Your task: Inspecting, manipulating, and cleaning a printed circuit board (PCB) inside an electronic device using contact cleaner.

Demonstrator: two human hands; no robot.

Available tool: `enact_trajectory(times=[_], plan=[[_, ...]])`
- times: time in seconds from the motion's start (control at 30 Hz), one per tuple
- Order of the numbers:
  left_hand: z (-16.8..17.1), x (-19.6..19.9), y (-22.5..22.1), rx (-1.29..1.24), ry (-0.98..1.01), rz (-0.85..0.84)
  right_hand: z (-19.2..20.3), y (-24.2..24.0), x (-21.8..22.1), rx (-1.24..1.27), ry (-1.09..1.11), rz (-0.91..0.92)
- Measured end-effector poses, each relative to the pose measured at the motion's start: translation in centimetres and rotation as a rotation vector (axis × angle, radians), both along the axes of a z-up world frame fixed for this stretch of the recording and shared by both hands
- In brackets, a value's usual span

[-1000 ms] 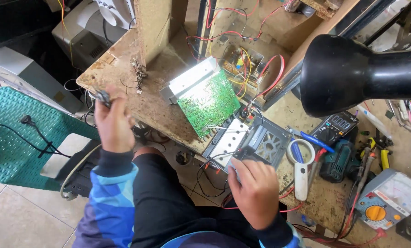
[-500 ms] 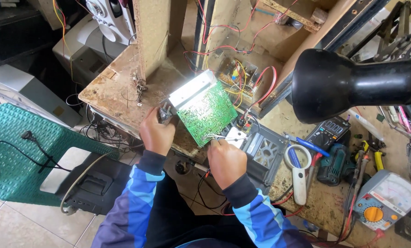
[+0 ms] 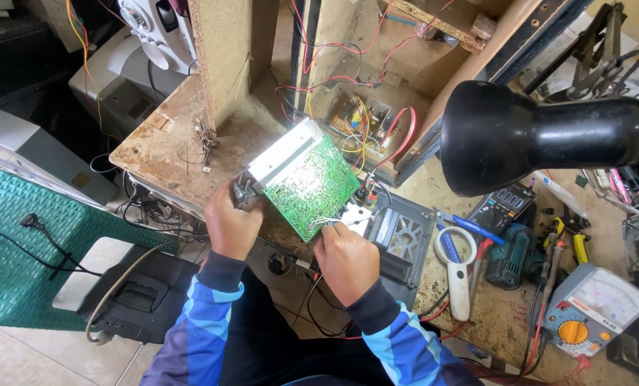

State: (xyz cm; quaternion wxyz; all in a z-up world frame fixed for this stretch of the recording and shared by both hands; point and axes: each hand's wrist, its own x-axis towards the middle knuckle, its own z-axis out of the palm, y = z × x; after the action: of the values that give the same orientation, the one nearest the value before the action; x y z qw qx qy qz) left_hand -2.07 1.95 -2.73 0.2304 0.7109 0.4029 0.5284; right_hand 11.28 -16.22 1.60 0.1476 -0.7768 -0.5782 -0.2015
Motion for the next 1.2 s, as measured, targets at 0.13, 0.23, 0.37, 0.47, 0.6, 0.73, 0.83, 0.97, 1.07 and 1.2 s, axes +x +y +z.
enact_trajectory(times=[0.13,0.23,0.37,0.47,0.6,0.73,0.83,0.97,1.07,1.2], plan=[[0.7,0.6,-0.5,-0.028,0.040,0.058,0.1,-0.1,0.2,-0.011,0.006,0.027],[0.8,-0.1,-0.6,0.023,0.039,-0.034,5.8,-1.8,-1.6,0.110,0.073,0.144],[0.9,0.0,-0.4,0.016,0.060,-0.032,7.5,-5.3,1.3,0.080,0.025,-0.020],[0.5,0.2,-0.2,0.020,0.075,0.021,7.4,-7.1,4.3,-0.123,0.211,-0.127],[-0.7,0.9,0.2,-0.064,0.082,0.099,7.1,-7.1,6.2,-0.109,0.285,-0.035],[-1.5,1.0,0.6,-0.017,0.068,0.152,7.8,-6.5,6.8,-0.131,0.461,-0.050],[-2.3,1.0,1.1,-0.026,0.064,0.150,6.9,-6.4,6.7,-0.055,0.488,-0.076],[-2.1,1.0,1.0,-0.117,0.057,0.139,6.9,-5.4,5.8,0.002,0.441,-0.098],[-1.8,1.1,0.9,-0.240,0.040,0.137,6.7,-4.7,5.7,0.039,0.430,-0.173],[-2.1,0.9,1.3,-0.329,0.054,0.139,6.2,-4.2,5.6,0.071,0.373,-0.202]])
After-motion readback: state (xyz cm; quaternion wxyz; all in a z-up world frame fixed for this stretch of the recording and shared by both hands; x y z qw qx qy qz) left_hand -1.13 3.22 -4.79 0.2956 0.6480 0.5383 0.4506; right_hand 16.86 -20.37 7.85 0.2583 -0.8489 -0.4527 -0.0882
